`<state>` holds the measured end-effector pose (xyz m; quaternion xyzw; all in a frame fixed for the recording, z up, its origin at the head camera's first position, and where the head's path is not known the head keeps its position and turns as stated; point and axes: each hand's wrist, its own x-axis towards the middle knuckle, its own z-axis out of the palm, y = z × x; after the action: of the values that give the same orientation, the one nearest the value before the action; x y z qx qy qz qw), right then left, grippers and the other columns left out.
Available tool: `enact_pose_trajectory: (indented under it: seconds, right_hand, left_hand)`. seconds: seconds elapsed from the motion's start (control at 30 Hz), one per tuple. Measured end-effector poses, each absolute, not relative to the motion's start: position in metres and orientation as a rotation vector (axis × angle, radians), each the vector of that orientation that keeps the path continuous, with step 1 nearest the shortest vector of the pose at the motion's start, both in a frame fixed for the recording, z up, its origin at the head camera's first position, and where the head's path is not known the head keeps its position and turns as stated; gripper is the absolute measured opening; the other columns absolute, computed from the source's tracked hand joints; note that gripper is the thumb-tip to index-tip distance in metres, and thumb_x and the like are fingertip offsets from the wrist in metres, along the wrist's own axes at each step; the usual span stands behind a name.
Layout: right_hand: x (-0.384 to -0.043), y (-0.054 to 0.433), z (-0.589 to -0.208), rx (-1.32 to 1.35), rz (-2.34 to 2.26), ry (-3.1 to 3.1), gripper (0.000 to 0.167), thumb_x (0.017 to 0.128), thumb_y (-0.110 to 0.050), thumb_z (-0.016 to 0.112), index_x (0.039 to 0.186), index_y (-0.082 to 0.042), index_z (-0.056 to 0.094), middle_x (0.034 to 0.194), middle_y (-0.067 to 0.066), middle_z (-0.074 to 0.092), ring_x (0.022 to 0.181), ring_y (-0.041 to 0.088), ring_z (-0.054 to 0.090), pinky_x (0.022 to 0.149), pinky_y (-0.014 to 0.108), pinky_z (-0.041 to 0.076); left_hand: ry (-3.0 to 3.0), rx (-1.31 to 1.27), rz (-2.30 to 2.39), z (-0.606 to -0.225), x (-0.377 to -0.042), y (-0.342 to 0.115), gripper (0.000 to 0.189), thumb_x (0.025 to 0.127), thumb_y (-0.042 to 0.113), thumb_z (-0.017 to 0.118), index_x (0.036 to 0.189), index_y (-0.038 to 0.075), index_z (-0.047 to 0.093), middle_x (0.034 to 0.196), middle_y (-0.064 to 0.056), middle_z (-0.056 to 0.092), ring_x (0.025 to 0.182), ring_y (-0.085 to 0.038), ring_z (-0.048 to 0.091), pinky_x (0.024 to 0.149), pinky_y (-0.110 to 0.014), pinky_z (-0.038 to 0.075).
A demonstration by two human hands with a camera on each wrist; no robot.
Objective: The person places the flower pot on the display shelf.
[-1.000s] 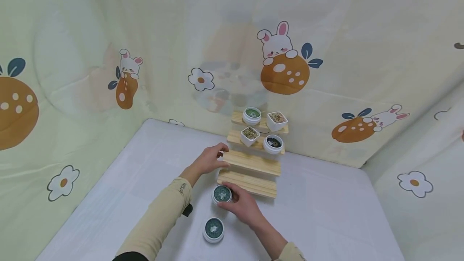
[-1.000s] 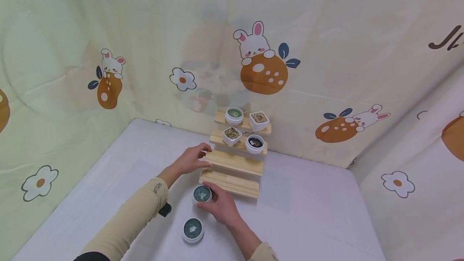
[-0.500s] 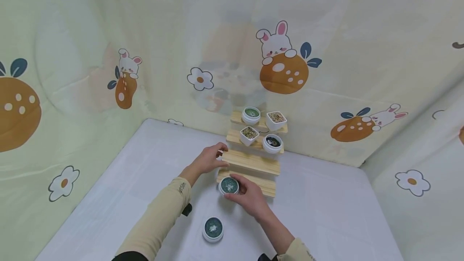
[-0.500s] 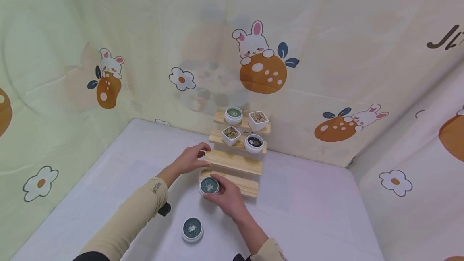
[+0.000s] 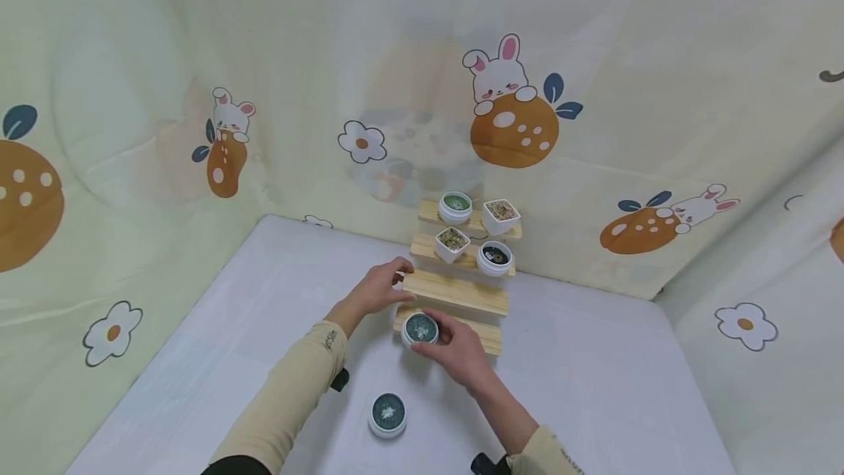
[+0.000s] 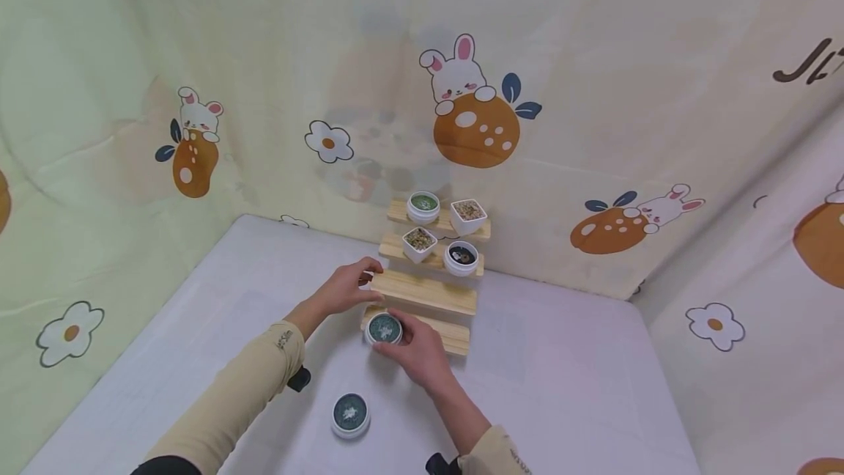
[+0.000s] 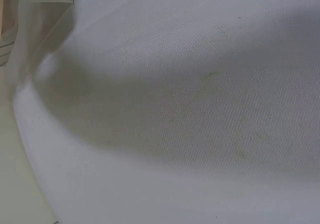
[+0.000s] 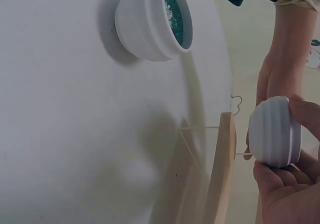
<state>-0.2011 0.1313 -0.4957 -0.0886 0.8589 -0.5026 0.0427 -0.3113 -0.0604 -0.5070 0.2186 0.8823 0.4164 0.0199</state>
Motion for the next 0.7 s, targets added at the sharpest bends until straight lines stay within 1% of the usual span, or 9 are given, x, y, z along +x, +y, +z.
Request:
enact_pose_trajectory:
  seconds: [0.2,0.47,0.57,0.7]
  right_hand:
    - [-0.205,0.133,-0.492,-0.235,-1.537,2.664,0.058,0.077,-0.027,0.085,0.129,-0.014,0.063,0.123,0.005,0.066,0.109,0.017,0.061,0.093,0.039,0.053]
    - [-0.213,0.138,-0.486,-0.192,-1.613,2.612,0.062,0.079,-0.024,0.083,0.134,-0.01,0.059,0.131,0.01,0.061,0.118,0.021,0.059,0.096,0.037,0.053]
    - [-0.216,0.139,-0.483,-0.175,-1.626,2.599,0.064,0.079,-0.024,0.083,0.136,-0.009,0.057,0.135,0.011,0.058,0.122,0.022,0.056,0.099,0.038,0.051]
    - [-0.221,0.142,-0.479,-0.147,-1.641,2.598,0.066,0.079,-0.026,0.083,0.137,-0.009,0.055,0.137,0.012,0.057,0.123,0.023,0.056,0.1,0.04,0.049]
  left_hand:
    - [2.727,0.666,1.292,-0.507,-0.312,-0.061,0.048,0.082,0.018,0.081,0.122,0.008,0.055,0.124,-0.009,0.062,0.11,-0.026,0.062,0.097,-0.035,0.051]
    - [2.719,0.667,1.275,-0.507,-0.312,-0.06,0.048,0.083,0.02,0.08,0.122,0.008,0.055,0.125,-0.009,0.061,0.111,-0.026,0.061,0.098,-0.035,0.051]
    - [2.722,0.67,1.269,-0.507,-0.313,-0.06,0.048,0.083,0.02,0.079,0.123,0.008,0.054,0.125,-0.01,0.06,0.111,-0.027,0.061,0.098,-0.036,0.051]
    - [2.735,0.68,1.254,-0.507,-0.313,-0.06,0.048,0.083,0.02,0.079,0.123,0.008,0.054,0.126,-0.009,0.061,0.111,-0.026,0.061,0.098,-0.036,0.051]
